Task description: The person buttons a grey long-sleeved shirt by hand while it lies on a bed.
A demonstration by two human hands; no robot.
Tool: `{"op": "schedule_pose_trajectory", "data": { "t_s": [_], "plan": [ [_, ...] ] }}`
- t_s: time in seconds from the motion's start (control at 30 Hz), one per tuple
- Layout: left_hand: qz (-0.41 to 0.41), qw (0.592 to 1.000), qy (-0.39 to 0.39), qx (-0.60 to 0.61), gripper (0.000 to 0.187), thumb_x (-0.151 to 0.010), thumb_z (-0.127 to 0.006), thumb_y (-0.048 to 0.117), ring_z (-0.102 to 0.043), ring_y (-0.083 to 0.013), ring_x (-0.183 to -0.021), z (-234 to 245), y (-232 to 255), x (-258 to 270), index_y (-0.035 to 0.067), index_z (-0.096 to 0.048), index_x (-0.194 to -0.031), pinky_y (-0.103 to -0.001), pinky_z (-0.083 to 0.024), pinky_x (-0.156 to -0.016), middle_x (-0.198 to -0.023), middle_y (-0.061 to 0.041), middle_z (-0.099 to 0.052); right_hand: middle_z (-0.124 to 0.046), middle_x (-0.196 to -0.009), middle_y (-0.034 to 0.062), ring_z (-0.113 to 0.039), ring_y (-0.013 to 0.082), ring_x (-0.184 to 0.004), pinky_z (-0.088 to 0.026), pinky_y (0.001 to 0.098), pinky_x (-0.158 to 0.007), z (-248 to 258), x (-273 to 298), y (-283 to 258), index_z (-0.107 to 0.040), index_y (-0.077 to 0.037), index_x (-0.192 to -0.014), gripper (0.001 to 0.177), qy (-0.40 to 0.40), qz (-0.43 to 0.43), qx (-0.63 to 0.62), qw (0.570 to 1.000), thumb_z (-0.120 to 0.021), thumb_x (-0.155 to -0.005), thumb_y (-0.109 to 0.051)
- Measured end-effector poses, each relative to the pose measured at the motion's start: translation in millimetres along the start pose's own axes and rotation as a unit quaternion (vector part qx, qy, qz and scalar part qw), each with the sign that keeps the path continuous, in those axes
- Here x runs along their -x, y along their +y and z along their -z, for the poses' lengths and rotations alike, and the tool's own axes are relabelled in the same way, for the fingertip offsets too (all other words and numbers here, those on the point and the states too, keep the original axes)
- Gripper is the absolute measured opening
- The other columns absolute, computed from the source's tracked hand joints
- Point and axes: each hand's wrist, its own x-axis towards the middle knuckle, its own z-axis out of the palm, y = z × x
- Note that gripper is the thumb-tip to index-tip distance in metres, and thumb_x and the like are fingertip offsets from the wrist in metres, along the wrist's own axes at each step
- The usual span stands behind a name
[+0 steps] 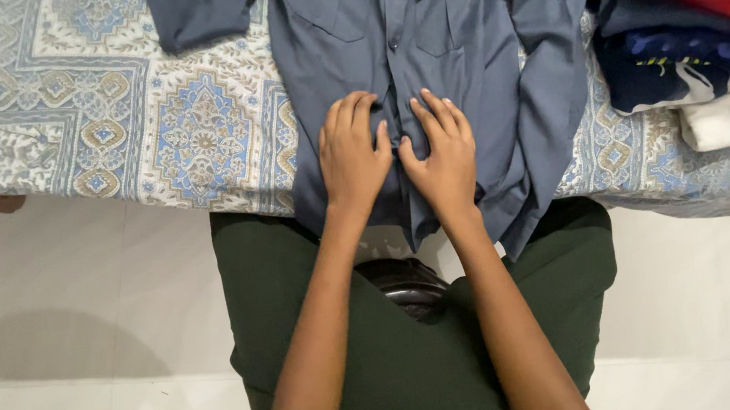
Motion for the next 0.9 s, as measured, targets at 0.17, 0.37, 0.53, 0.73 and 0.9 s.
{"op": "schedule_pose_trajectory", "data": {
  "t_s": [0.17,0.37,0.53,0.73,0.9],
  "plan": [
    [0.048,0.998,0.029,0.009,0.016,-0.089,-0.074,0.017,-0.064,-0.0286,-0.105,-0.6,2.6,-15.8,0.008,-0.072,-0.103,-0.042,-0.049,-0.093,-0.111,-0.006,-0.070,-0.070,-0.131,0.0111,-0.062,0.0351,-0.123,-0.048,0.0425,-0.107,12.6,-18.1,-1.6,-0.075,-0.005,-0.115,0.033,0.012,-0.020,-0.038,0.999,-0.071,-0.084,-0.014],
    [0.115,0.982,0.065,0.133,0.008,-0.089,-0.074,0.013,-0.072,-0.0235,-0.082,-2.3,10.0,-25.6,0.007,-0.073,-0.095,-0.035,-0.056,-0.073,-0.098,-0.005,-0.072,-0.076,-0.102,0.0102,-0.072,0.0208,-0.083,-0.055,0.0301,-0.077,27.8,-36.2,-4.0,-0.075,-0.001,-0.103,0.014,0.037,-0.109,-0.132,0.985,-0.069,-0.092,-0.008],
    [0.134,0.972,0.050,0.189,0.010,-0.090,-0.074,0.013,-0.071,-0.0184,-0.074,3.1,7.1,-25.4,0.009,-0.073,-0.099,-0.032,-0.056,-0.068,-0.100,-0.005,-0.073,-0.072,-0.085,0.0020,-0.063,0.0049,-0.074,-0.050,0.0218,-0.067,-2.0,-44.9,4.4,-0.075,-0.003,-0.104,0.013,0.020,-0.217,-0.310,0.925,-0.070,-0.094,-0.010],
    [0.127,0.980,0.000,0.152,0.020,-0.086,-0.076,0.015,-0.067,-0.0183,-0.070,0.4,1.6,-31.5,0.011,-0.073,-0.105,-0.033,-0.055,-0.067,-0.092,-0.002,-0.073,-0.072,-0.087,-0.0021,-0.061,0.0029,-0.074,-0.049,0.0197,-0.066,-32.3,-27.3,-0.9,-0.076,-0.003,-0.106,0.014,0.054,-0.205,-0.288,0.934,-0.077,-0.093,-0.009],
    [0.129,0.980,-0.029,0.150,0.015,-0.086,-0.078,0.018,-0.069,-0.0172,-0.069,3.4,-5.5,-35.6,0.012,-0.074,-0.100,-0.033,-0.054,-0.064,-0.090,-0.001,-0.074,-0.069,-0.088,-0.0040,-0.054,0.0019,-0.073,-0.044,0.0187,-0.064,-32.6,-26.1,1.4,-0.076,-0.002,-0.108,0.016,0.047,-0.206,-0.337,0.917,-0.078,-0.096,-0.013]
  ]
}}
